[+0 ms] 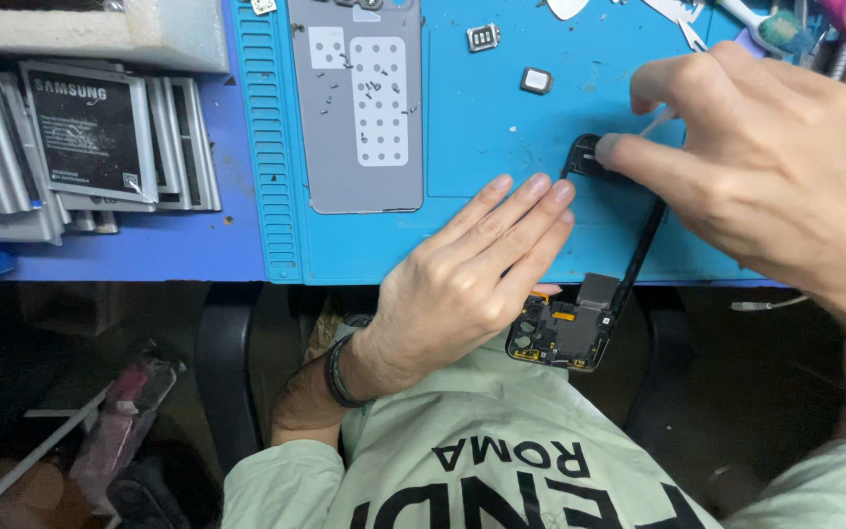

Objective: The person cleans a small electronic component with a cotton swab, then uses a metal prying tool to open a smartphone. They remove the back cover, disconnect internal ribbon cables, and clean the camera module area with a cotton swab before placing the cover aside.

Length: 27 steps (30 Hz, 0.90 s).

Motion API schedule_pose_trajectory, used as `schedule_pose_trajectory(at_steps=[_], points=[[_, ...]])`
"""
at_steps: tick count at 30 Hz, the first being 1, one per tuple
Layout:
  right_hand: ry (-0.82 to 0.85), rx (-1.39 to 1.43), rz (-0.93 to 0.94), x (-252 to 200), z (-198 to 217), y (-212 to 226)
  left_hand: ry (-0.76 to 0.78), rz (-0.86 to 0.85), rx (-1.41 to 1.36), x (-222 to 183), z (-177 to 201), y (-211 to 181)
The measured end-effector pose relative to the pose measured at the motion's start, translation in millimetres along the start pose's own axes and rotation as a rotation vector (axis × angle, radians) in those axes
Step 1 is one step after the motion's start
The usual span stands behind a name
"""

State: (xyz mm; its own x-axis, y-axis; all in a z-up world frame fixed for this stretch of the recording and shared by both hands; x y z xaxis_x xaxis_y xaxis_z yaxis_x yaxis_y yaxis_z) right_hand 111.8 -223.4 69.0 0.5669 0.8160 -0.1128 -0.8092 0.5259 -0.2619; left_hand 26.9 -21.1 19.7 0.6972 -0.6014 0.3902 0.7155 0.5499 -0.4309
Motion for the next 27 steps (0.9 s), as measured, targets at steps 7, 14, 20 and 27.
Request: schedule_pose_trajectory(at_steps=[7, 14, 20, 27], points=[[-0.209, 0.545, -0.193, -50.7, -1.9, -3.7, -0.024, -0.004, -0.006, 0.0, -0.5, 0.6], [-0.188, 0.704, -0.604, -107.6, -60.0, -22.7, -0.004, -0.014, -0.010, 0.5, 0.3, 0.2], [-0.255, 0.604, -0.389, -85.1, -31.5, -16.0, 0.010, -0.023, 0.000, -0.6, -1.4, -0.6], [-0.279, 0.349, -0.208, -34.5, 12.8, 1.0, -0.004, -0.021, 0.018, -1.9, -2.5, -2.0]])
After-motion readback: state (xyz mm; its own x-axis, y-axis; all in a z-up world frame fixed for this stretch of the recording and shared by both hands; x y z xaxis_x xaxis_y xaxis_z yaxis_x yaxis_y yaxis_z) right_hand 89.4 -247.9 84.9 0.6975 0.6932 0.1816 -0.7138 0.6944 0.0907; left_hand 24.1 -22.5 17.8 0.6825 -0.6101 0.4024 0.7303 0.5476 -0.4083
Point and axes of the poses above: each hand's wrist, its own x-axis towards the middle knuckle, its own z-axis out of the back of the hand, y = z × x, the point moved 4 cm from there along x, towards the middle knuckle, and after that the axes turned 5 degrees about y, right-handed, at the moved point
